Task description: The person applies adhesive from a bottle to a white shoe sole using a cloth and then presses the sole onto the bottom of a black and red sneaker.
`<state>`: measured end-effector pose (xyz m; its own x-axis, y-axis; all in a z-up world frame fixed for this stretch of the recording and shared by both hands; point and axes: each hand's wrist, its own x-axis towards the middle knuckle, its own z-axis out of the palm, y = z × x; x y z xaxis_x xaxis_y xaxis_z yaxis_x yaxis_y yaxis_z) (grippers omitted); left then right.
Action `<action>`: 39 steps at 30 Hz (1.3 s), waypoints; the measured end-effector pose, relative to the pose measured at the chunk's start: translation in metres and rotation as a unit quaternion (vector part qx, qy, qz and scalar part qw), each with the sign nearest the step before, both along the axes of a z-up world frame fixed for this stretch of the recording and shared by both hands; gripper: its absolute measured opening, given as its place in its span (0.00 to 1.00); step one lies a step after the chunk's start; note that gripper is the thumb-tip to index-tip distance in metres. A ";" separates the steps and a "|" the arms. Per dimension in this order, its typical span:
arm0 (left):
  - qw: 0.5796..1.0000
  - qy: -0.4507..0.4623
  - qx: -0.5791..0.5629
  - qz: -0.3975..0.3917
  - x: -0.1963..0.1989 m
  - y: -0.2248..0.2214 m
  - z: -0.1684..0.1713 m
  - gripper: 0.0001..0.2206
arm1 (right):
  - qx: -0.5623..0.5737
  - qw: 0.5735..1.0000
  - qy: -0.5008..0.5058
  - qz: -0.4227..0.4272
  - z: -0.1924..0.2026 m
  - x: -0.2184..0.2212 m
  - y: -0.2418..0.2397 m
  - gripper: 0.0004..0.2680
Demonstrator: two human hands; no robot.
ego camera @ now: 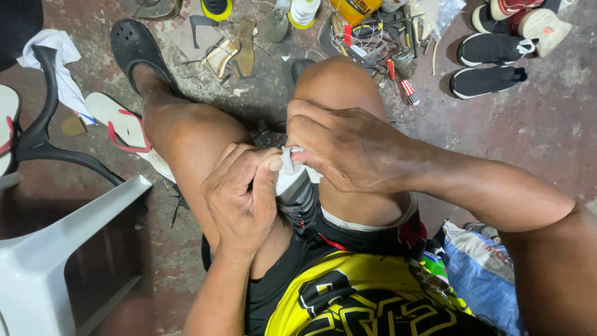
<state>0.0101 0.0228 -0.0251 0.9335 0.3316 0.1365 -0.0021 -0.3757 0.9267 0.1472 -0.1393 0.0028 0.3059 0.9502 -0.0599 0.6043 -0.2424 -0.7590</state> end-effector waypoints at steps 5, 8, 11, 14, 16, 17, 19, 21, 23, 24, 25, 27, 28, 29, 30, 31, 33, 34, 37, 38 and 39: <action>0.999 -0.029 0.031 0.000 -0.003 -0.004 0.005 0.02 | 0.074 0.997 0.006 -0.014 0.006 0.001 -0.009 0.12; 0.998 -0.038 0.053 -0.003 -0.006 -0.006 0.011 0.02 | 0.083 0.996 0.005 -0.020 0.003 -0.003 -0.011 0.08; 0.995 -0.060 0.067 -0.034 0.000 -0.006 0.026 0.02 | 0.084 0.995 -0.029 -0.043 0.007 -0.007 -0.018 0.07; 0.997 -0.051 0.037 -0.048 -0.011 -0.016 0.049 0.03 | 0.086 0.995 -0.019 -0.050 0.027 -0.022 -0.038 0.07; 0.996 -0.035 -0.007 -0.080 -0.013 -0.023 0.060 0.03 | 0.093 0.993 0.009 -0.067 0.040 -0.029 -0.051 0.06; 0.996 -0.019 -0.006 -0.082 -0.011 -0.026 0.061 0.03 | 0.086 0.994 0.013 -0.067 0.041 -0.030 -0.054 0.06; 0.996 0.022 -0.009 -0.090 -0.010 -0.032 0.060 0.03 | 0.067 0.995 0.031 -0.074 0.039 -0.036 -0.060 0.06; 0.992 0.052 -0.050 -0.107 -0.016 -0.030 0.057 0.03 | 0.097 0.991 0.050 -0.078 0.034 -0.044 -0.063 0.05; 0.988 0.078 -0.076 -0.110 -0.018 -0.028 0.054 0.03 | 0.104 0.989 0.056 -0.095 0.029 -0.049 -0.061 0.05; 0.988 0.085 -0.081 -0.103 -0.017 -0.028 0.051 0.03 | 0.095 0.989 0.049 -0.106 0.027 -0.050 -0.058 0.05; 0.987 0.092 -0.086 -0.096 -0.017 -0.027 0.048 0.03 | 0.087 0.988 0.042 -0.117 0.027 -0.050 -0.056 0.05; 0.987 0.082 -0.089 -0.104 -0.016 -0.027 0.044 0.03 | 0.079 0.990 0.027 -0.110 0.029 -0.044 -0.055 0.06; 0.985 0.084 -0.096 -0.113 -0.019 -0.027 0.043 0.04 | 0.069 0.991 0.026 -0.113 0.030 -0.046 -0.057 0.07; 0.982 0.075 -0.117 -0.131 -0.021 -0.026 0.043 0.05 | 0.074 0.991 0.029 -0.107 0.030 -0.047 -0.058 0.06; 0.977 0.062 -0.138 -0.151 -0.022 -0.024 0.042 0.07 | 0.078 0.991 0.028 -0.103 0.030 -0.047 -0.059 0.06; 0.971 0.050 -0.160 -0.170 -0.022 -0.022 0.041 0.09 | 0.082 0.991 0.028 -0.100 0.030 -0.048 -0.060 0.06; 0.972 0.036 -0.142 -0.186 -0.018 -0.017 0.043 0.10 | 0.089 0.991 0.008 -0.096 0.030 -0.047 -0.058 0.07; 0.972 0.034 -0.134 -0.191 -0.019 -0.016 0.046 0.10 | 0.092 0.991 0.003 -0.094 0.029 -0.050 -0.057 0.07; 0.980 0.040 -0.052 -0.187 -0.022 -0.013 0.056 0.06 | 0.094 0.991 0.009 -0.096 0.028 -0.050 -0.056 0.07; 0.980 0.056 -0.044 -0.185 -0.022 -0.011 0.058 0.05 | 0.088 0.991 0.020 -0.095 0.027 -0.049 -0.056 0.07; 0.980 0.071 -0.036 -0.183 -0.020 -0.011 0.059 0.04 | 0.081 0.992 0.032 -0.094 0.025 -0.048 -0.058 0.06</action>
